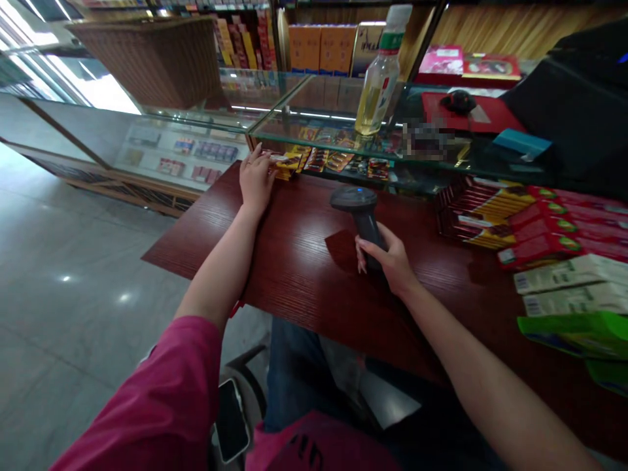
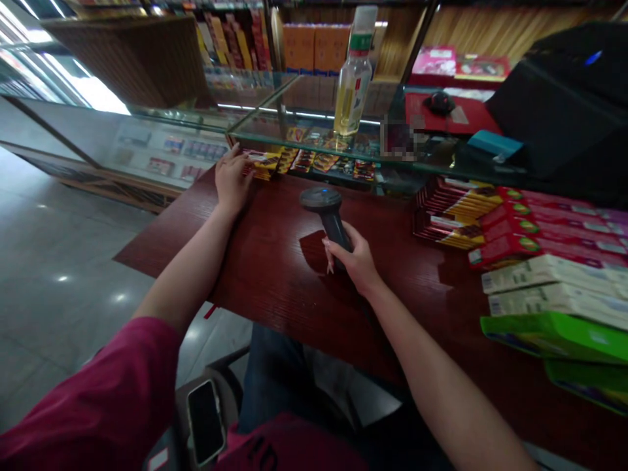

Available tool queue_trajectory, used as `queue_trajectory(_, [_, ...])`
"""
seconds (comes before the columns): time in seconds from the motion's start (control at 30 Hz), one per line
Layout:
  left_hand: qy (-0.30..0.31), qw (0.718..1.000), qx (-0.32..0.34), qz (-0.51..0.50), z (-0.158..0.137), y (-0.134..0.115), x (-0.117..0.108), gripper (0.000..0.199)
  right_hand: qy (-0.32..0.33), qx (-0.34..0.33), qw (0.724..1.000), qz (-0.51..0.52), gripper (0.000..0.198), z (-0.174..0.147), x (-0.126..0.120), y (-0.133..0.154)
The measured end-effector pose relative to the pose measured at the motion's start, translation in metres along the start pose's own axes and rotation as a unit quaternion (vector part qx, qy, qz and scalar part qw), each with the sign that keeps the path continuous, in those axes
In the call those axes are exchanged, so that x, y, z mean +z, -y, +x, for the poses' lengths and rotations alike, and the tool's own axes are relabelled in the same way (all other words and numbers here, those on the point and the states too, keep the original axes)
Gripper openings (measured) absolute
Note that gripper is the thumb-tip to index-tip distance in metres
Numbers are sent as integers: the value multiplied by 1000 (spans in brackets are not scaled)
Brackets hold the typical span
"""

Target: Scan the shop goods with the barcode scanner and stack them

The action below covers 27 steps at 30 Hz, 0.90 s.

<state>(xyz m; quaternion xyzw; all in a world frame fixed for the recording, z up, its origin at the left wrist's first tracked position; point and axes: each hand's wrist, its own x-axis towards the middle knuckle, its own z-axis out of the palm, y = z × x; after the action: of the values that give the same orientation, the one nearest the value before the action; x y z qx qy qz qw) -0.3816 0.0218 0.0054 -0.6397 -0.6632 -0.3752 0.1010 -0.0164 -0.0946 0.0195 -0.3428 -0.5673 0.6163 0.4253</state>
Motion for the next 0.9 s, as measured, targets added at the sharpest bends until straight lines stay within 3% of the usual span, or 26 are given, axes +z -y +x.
queue_trajectory(0.2, [-24, 997, 3, -72, 3, -3, -1, 23, 19, -36, 998, -52, 45, -3, -1, -7])
queue_trajectory(0.37, [-85, 969, -4, -232, -7, -40, -8, 19, 19, -112, 984, -141, 58, -5, -3, -16])
queue_trajectory(0.57, [-8, 930, -93, -354, -19, -73, -1, 17, 44, -149, 970, -188, 60, -7, 1, -17])
queue_trajectory(0.9, [42, 922, -69, -380, -31, -85, 6, 17, 32, -147, 967, -203, 62, -8, -1, -17])
